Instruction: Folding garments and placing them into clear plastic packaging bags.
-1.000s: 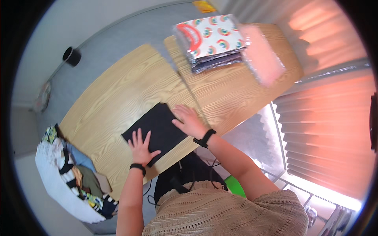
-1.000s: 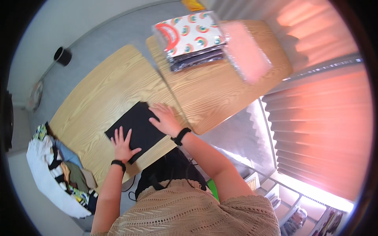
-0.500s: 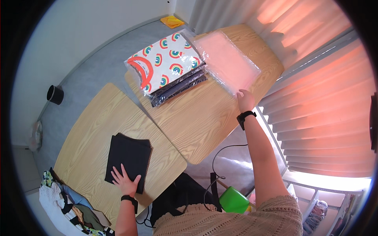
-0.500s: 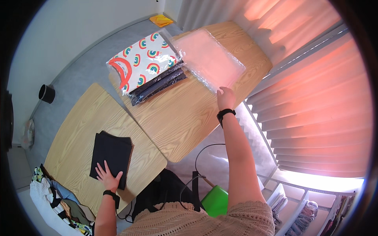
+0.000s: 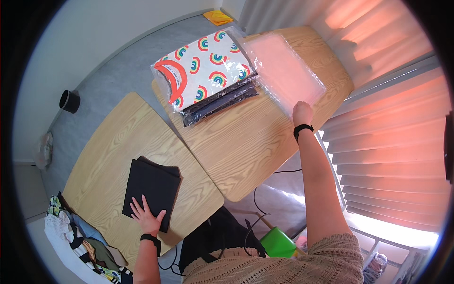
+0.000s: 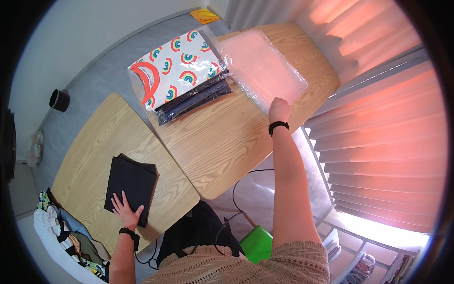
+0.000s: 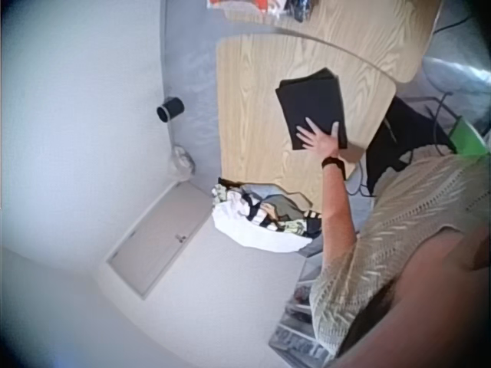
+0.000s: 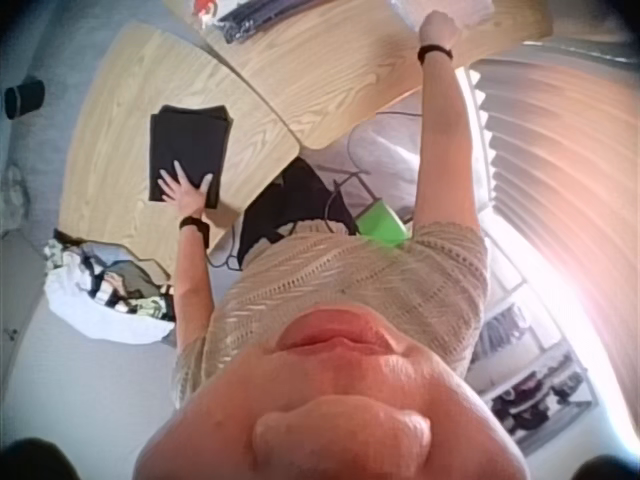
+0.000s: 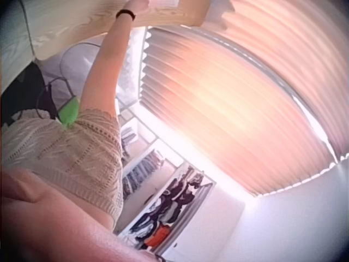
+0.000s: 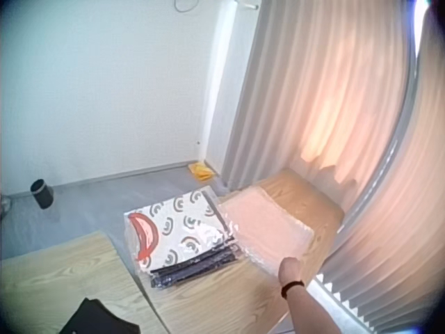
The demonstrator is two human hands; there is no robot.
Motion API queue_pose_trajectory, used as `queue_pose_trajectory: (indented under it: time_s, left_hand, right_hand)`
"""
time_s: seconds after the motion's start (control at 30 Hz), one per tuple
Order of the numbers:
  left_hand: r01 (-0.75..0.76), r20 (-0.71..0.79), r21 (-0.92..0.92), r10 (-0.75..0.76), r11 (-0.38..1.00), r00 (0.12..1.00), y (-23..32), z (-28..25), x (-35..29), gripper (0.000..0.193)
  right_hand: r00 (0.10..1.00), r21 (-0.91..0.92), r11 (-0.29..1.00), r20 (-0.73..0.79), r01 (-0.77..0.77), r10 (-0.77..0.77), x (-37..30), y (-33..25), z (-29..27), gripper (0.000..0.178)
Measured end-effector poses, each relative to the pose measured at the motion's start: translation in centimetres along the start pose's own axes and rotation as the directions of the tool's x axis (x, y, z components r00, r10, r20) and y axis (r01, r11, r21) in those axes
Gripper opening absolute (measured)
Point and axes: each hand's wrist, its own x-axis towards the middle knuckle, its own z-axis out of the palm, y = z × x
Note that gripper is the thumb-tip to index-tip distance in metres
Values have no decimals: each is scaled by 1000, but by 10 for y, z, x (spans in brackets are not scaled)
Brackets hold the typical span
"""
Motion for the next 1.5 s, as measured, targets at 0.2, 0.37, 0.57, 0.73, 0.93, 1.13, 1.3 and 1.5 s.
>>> queue_pose_trajectory:
  time_s: [0.2, 0.37, 0.57, 0.73, 0.93, 1.13, 1.3, 1.5]
  left_hand:
    - [-8, -1, -29, 8, 1000, 1000, 7, 2, 3, 102]
    - [18, -11, -33, -18, 999, 1000, -3, -1, -6, 102]
    - [13, -9, -15, -13, 1000, 1000, -6, 3, -6, 102]
    - [-151, -234, -396, 59, 906, 970, -27, -2, 2, 74]
    - [-290, -314, -944, 154, -160, 937, -16, -133, -30, 33]
    - [-296, -258, -901, 157, 317, 953, -72, -134, -52, 26]
    - [-222, -226, -807, 62, 547, 972, -121, -85, -50, 38]
    - [-78, -112, -961, -114, 265, 987, -176, -37, -36, 47]
  right_hand:
    - [964, 622, 737, 172, -265, 202, 5, 16, -24, 24]
    - [955, 992, 59, 92, -113, 284, -32, -29, -83, 29]
    - [995, 971, -236, 51, -30, 84, -149, -118, -215, 21]
    - [927, 954, -296, -72, -43, -368, -222, -207, -260, 3]
    - [429, 984, -169, -178, 58, -886, -277, -305, -257, 7]
    - [-4, 972, -91, -94, -217, -996, -351, -381, -200, 11]
    - [-153, 984, -45, -73, -175, -986, -408, -413, -172, 10]
    - [-29, 991, 90, 87, -99, -996, -431, -416, -172, 9]
